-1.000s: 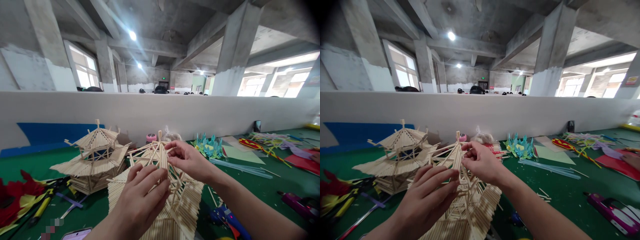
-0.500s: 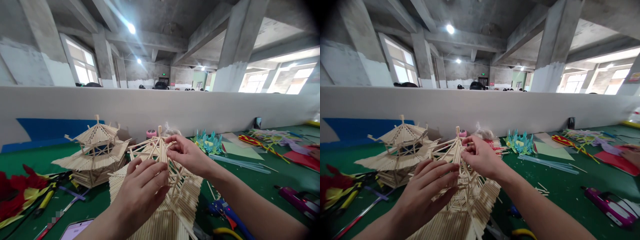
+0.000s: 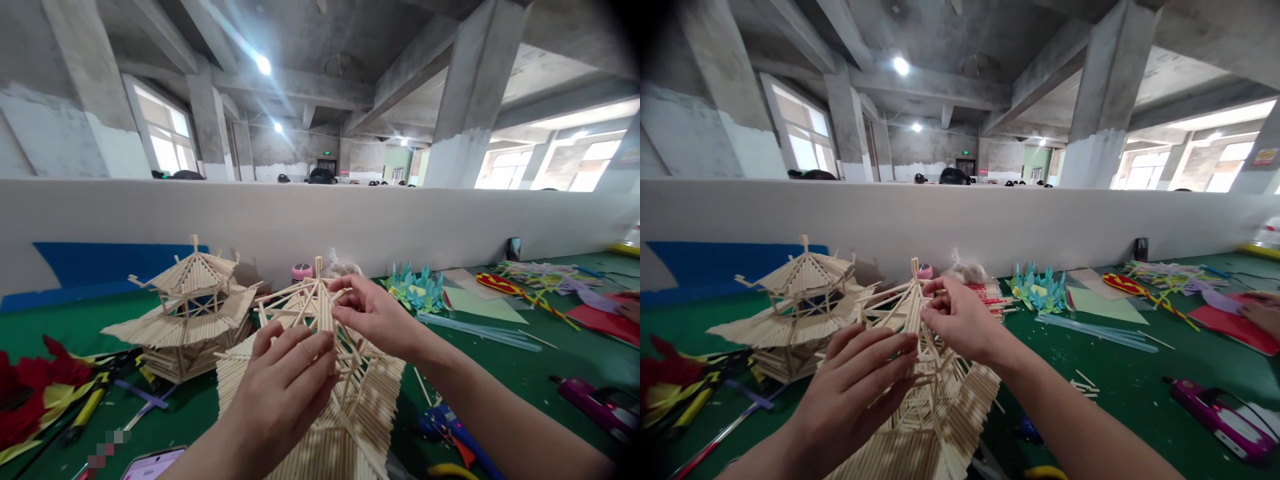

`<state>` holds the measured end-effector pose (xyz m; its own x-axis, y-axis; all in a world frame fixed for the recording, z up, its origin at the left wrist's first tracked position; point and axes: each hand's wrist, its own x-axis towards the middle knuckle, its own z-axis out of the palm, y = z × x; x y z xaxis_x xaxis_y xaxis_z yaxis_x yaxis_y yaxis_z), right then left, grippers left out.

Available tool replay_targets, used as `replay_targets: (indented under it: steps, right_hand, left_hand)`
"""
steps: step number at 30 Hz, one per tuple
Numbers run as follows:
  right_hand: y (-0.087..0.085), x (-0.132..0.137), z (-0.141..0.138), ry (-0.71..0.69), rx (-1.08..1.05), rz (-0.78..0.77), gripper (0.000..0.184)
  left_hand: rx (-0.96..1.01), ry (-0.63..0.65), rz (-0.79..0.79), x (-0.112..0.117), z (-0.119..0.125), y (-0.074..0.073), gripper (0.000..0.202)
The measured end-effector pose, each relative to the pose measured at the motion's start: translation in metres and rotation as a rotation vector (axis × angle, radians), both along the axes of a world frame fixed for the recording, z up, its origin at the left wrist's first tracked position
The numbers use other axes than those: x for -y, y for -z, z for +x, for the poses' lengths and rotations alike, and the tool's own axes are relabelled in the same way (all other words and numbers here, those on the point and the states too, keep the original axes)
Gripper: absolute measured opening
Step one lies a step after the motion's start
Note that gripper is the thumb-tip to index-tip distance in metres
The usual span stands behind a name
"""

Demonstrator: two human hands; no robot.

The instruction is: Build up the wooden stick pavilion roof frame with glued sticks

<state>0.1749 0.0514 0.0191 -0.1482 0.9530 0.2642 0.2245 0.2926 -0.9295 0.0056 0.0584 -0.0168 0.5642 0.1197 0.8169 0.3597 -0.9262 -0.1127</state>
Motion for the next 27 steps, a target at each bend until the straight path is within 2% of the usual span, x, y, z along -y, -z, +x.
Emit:
replay_targets:
  steps: [8,12,19,23,27]
  right_hand:
    - [-0.001,0.000,0.004,-0.010,-0.018,-0.009,0.021]
    - [-0.001,0.000,0.006,0.016,0.049,0.030,0.021]
    - [0.004,0.025,0.006,0.292,0.386,0.398,0.021]
    - [0.015,0.045,0.004,0.273,0.507,0.625,0.031]
    - [0.027,0.051,0.001,0.245,0.693,0.707,0.035]
  left_hand:
    - [0.000,-0.026,0.044,0.000,-0.001,0.003,0.018]
    - [-0.014,-0.045,0.105,0.001,-0.001,0.002,0.019]
    - [0.036,-0.099,0.138,0.004,-0.003,0.009,0.024]
    - [0.130,-0.130,0.153,0.008,-0.010,0.012,0.021]
    - [0.099,-0.161,0.175,0.017,-0.024,0.013,0.021]
